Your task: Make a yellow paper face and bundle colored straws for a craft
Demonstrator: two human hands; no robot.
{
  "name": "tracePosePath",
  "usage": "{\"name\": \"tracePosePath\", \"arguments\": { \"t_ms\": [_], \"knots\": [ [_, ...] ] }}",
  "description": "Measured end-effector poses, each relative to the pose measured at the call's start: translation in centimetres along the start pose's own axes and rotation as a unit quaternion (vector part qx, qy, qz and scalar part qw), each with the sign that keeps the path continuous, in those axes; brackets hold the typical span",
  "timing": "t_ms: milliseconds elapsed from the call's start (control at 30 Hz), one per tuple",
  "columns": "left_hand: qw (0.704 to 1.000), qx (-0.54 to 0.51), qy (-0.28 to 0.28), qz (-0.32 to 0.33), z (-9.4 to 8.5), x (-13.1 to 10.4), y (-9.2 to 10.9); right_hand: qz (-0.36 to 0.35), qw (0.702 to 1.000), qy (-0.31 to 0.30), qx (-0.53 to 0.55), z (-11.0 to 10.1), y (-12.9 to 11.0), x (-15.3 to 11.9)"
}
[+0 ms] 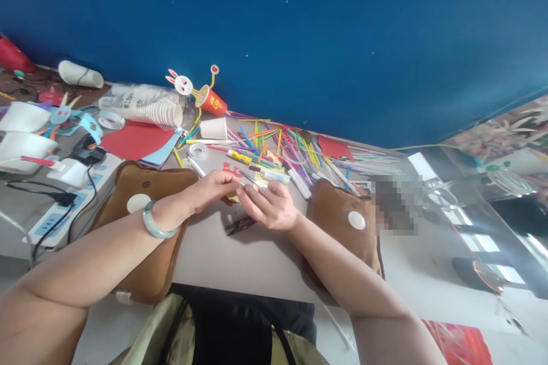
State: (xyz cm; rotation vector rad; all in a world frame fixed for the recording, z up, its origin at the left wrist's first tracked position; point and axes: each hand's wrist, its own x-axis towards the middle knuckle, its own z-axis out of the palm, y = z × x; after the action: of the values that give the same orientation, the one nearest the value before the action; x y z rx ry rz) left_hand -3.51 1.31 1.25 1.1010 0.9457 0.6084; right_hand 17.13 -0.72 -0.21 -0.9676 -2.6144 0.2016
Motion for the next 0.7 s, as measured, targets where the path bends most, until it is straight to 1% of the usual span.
{"name": "tracePosePath", "arguments": {
  "t_ms": [100,167,233,300,367,433,467,500,567,633,700],
  "knots": [
    [1.0,-0.002,0.005,0.0,0.0,0.0,0.0,0.006,0.999,0.007,0.033,0.0,-0.3,0.1],
    [1.0,-0.008,0.008,0.009,-0.1,0.0,0.1,0.002,1.0,0.019,0.013,-0.2,-0.4,0.1],
    [1.0,-0.017,0.021,0.015,-0.1,0.1,0.2,0.012,0.999,0.041,-0.031,-0.9,0.0,0.2],
    [0.998,-0.025,0.047,0.018,-0.2,0.2,0.2,0.056,0.993,0.08,-0.073,-2.0,0.9,0.2],
    [0.997,-0.025,0.074,0.022,-0.3,0.4,0.1,0.135,0.975,0.135,-0.11,-3.3,2.4,0.1],
    [0.995,-0.018,0.093,0.028,-0.5,0.6,-0.1,0.212,0.958,0.157,-0.109,-4.4,3.9,-0.1],
    [0.994,-0.011,0.1,0.033,-0.5,0.6,-0.1,0.236,0.957,0.146,-0.084,-4.7,4.6,-0.2],
    [0.993,-0.002,0.108,0.04,-0.6,0.6,-0.1,0.253,0.959,0.119,-0.051,-4.8,5.2,-0.3],
    [0.991,0.012,0.121,0.053,-0.6,0.6,-0.1,0.273,0.959,0.074,-0.012,-4.6,6.0,-0.5],
    [0.991,0.018,0.122,0.06,-0.6,0.6,0.0,0.265,0.964,0.021,-0.009,-3.8,6.4,-0.5],
    [0.991,0.017,0.118,0.058,-0.6,0.6,0.1,0.255,0.966,-0.023,-0.037,-2.8,6.6,-0.4]
  ]
}}
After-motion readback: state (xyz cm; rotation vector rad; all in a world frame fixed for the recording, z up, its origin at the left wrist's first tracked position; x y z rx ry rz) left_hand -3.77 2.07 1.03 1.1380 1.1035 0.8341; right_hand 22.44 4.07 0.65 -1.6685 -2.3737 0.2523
